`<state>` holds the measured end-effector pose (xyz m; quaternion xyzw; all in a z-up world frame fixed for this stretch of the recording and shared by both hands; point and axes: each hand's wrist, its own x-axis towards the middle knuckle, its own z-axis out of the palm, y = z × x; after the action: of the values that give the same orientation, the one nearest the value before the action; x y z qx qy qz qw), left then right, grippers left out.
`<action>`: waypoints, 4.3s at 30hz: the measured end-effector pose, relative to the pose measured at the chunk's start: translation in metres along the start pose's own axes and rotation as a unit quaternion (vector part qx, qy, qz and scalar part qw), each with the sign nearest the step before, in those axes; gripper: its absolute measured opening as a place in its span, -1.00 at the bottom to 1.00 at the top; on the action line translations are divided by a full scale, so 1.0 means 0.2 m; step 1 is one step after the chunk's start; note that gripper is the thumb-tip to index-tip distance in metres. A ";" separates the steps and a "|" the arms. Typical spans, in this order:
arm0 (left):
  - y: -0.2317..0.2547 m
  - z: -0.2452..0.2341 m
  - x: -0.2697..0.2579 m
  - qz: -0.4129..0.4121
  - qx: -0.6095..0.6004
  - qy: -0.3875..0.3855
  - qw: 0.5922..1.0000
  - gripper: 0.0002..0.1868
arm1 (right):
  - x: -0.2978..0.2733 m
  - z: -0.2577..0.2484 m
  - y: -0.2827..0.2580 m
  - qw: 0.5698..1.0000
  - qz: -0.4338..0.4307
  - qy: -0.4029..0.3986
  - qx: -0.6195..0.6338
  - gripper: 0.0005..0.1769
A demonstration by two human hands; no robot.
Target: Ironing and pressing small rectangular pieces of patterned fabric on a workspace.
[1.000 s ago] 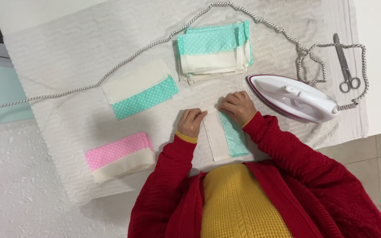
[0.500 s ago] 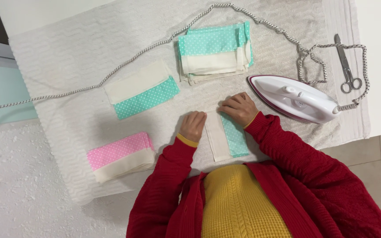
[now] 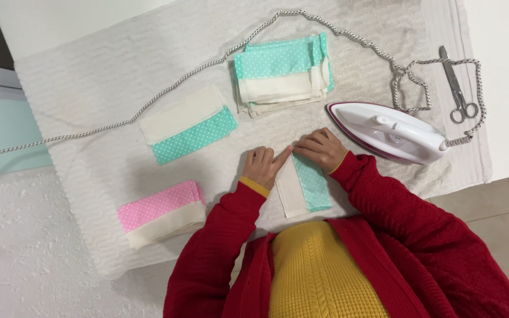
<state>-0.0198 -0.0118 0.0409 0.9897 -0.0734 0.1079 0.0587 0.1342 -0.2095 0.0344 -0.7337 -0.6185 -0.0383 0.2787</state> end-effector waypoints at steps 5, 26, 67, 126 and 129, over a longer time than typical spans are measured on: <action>-0.02 0.01 0.00 0.016 -0.005 -0.027 1.000 -0.26 | -0.03 -0.04 0.01 1.000 0.025 0.003 0.009 -0.60; -0.01 0.06 0.00 0.026 0.014 -0.035 0.999 -0.32 | -0.06 -0.13 -0.08 0.996 0.021 -0.073 -0.045 -0.41; 0.00 0.10 -0.03 -0.008 -0.018 0.011 1.000 -0.40 | -0.05 -0.47 0.01 0.894 0.324 -0.308 -0.022 -0.34; -0.02 -0.05 -0.26 -0.074 -0.144 0.068 0.985 -0.53 | 0.25 -0.35 0.06 0.871 0.179 -0.454 -0.055 -0.37; -0.02 -0.09 -0.23 -0.074 -0.122 0.050 0.988 -0.51 | 0.16 -0.36 0.11 0.874 0.194 -0.441 -0.060 -0.38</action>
<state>-0.0681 0.0002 0.0467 0.9712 -0.0091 0.1426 0.1907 0.1839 -0.2156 0.0999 -0.7950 -0.5190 0.3071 -0.0659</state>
